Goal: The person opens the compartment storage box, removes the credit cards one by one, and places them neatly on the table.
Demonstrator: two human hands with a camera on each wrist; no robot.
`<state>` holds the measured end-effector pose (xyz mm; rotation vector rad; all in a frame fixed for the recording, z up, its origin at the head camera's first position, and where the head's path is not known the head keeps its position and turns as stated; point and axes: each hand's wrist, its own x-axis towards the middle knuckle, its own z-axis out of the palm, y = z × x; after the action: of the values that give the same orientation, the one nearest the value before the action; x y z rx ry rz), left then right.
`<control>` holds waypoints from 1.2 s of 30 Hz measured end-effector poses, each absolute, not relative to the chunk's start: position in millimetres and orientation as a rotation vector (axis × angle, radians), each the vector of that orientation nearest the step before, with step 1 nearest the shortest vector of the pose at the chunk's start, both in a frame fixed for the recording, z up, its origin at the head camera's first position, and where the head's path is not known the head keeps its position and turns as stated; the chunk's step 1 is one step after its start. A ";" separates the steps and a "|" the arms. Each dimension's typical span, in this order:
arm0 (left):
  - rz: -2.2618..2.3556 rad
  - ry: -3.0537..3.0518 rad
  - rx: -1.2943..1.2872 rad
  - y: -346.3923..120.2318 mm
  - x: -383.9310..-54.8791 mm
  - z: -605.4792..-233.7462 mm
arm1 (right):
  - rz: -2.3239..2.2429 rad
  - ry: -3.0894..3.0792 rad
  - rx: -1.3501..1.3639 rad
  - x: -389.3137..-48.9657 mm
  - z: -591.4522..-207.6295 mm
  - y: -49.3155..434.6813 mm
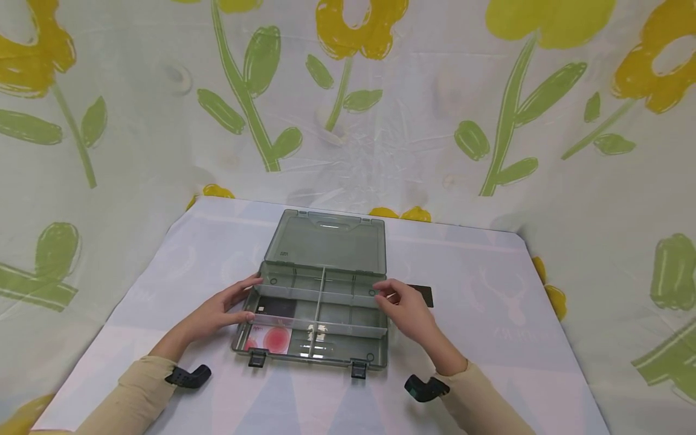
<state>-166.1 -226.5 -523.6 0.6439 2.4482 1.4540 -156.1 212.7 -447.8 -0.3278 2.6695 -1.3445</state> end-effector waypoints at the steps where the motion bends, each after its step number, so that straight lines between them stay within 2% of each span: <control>1: 1.452 2.449 0.644 -226.3 -165.9 -523.2 | -1.337 2.673 -0.335 -157.0 -447.6 210.3; 36: 1.472 2.439 0.659 -226.9 -166.1 -523.6 | -1.415 2.421 -0.560 -178.0 -449.6 135.9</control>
<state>-166.1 -226.9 -523.6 0.6593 2.4394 1.4719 -178.0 135.9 -449.6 -0.5602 2.4212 -1.4148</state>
